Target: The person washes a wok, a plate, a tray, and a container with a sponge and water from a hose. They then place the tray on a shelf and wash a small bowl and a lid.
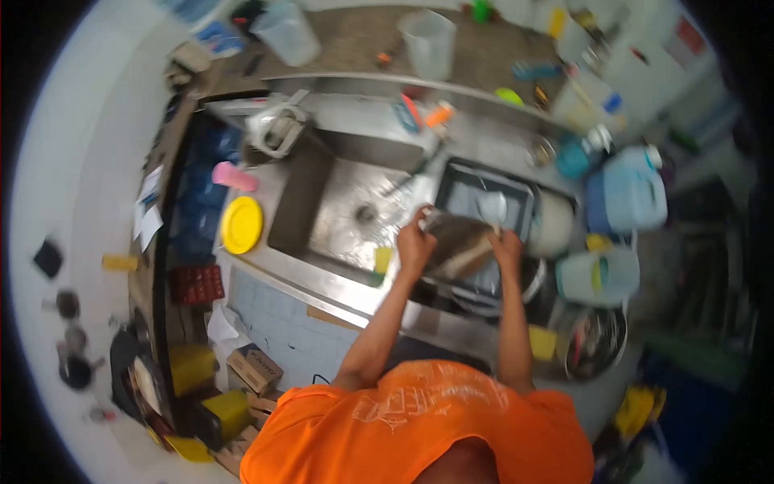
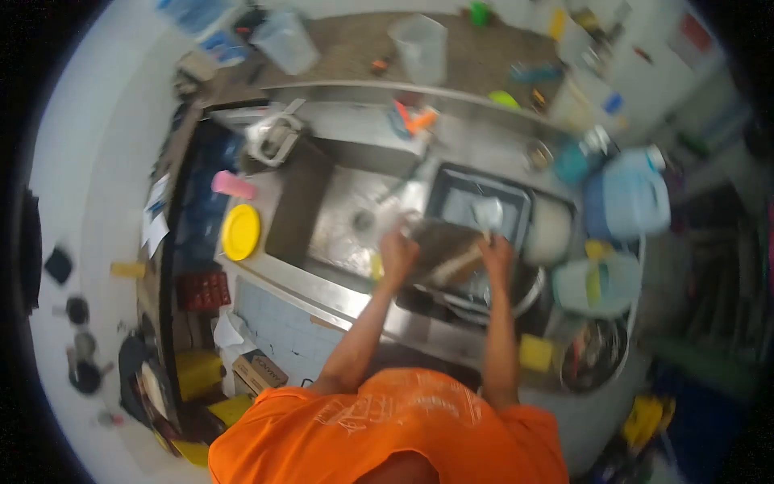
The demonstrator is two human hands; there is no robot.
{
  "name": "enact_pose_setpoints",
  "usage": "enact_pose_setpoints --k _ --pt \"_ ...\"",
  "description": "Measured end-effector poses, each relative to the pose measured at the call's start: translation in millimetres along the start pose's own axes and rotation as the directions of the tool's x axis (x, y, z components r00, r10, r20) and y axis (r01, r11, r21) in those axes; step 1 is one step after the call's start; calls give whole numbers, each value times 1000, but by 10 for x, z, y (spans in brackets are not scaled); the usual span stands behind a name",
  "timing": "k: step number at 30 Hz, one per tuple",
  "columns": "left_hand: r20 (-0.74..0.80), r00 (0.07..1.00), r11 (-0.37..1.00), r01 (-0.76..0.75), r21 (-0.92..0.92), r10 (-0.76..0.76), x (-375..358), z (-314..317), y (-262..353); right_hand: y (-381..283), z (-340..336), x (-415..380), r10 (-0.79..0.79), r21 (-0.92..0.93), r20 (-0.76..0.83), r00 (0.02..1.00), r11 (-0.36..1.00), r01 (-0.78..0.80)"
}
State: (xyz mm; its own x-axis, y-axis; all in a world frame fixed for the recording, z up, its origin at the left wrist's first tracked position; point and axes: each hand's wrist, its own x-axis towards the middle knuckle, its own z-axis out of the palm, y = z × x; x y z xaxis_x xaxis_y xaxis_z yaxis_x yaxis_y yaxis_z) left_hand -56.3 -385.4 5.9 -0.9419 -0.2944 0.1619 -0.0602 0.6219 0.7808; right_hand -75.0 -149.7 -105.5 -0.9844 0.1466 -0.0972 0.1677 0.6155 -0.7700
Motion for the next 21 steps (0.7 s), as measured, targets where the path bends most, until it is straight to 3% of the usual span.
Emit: enact_pose_setpoints --k 1,2,3,4,5,6,9,10,11,12,13,14,15,18,19,21 --pt "-3 1000 988 -15 154 16 -38 82 -27 45 194 -87 101 -65 -144 984 992 -112" --pt "-129 971 978 -191 79 200 -6 122 28 157 352 -132 73 -66 -184 980 994 -86" --pt "58 998 1000 -4 15 3 -4 52 133 79 368 -162 176 -4 -145 974 984 -178" --pt "101 994 999 38 16 -39 -8 86 85 538 682 -105 167 -75 -177 970 980 -182" --pt "67 998 1000 -6 28 4 -23 100 91 291 444 -140 240 -17 8 971 971 -240" --pt "117 993 999 38 -25 -34 -39 73 150 273 402 -180 225 55 21 974 973 -226" --pt "88 994 998 -54 -42 57 -35 181 135 -153 307 -342 354 73 114 928 929 -363" --pt "143 990 999 -11 -53 19 -42 212 165 -262 407 -453 149 70 -169 974 988 -139" --pt "201 979 997 38 -61 -25 -83 236 195 -360 480 -573 -71 -1 -426 902 997 79" --pt "209 978 997 42 -64 -28 -141 320 203 -451 487 -634 -67 -6 -426 902 997 71" --pt "203 979 999 -27 -33 33 -210 418 218 -578 435 -677 102 428 -217 971 904 1" --pt "199 975 995 -97 0 95 -267 483 213 -704 380 -702 166 760 50 985 634 -145" --pt "289 952 995 -92 -29 96 -313 471 245 -848 297 -721 318 896 46 947 407 -180" --pt "426 884 961 -79 -265 190 -410 521 150 -588 144 -703 312 799 124 942 532 -281" --pt "458 875 955 -17 -297 158 -434 533 115 -664 -75 -728 349 816 249 904 428 -390" --pt "480 869 949 46 -312 116 -455 545 77 -566 -191 -725 310 798 376 873 371 -475"
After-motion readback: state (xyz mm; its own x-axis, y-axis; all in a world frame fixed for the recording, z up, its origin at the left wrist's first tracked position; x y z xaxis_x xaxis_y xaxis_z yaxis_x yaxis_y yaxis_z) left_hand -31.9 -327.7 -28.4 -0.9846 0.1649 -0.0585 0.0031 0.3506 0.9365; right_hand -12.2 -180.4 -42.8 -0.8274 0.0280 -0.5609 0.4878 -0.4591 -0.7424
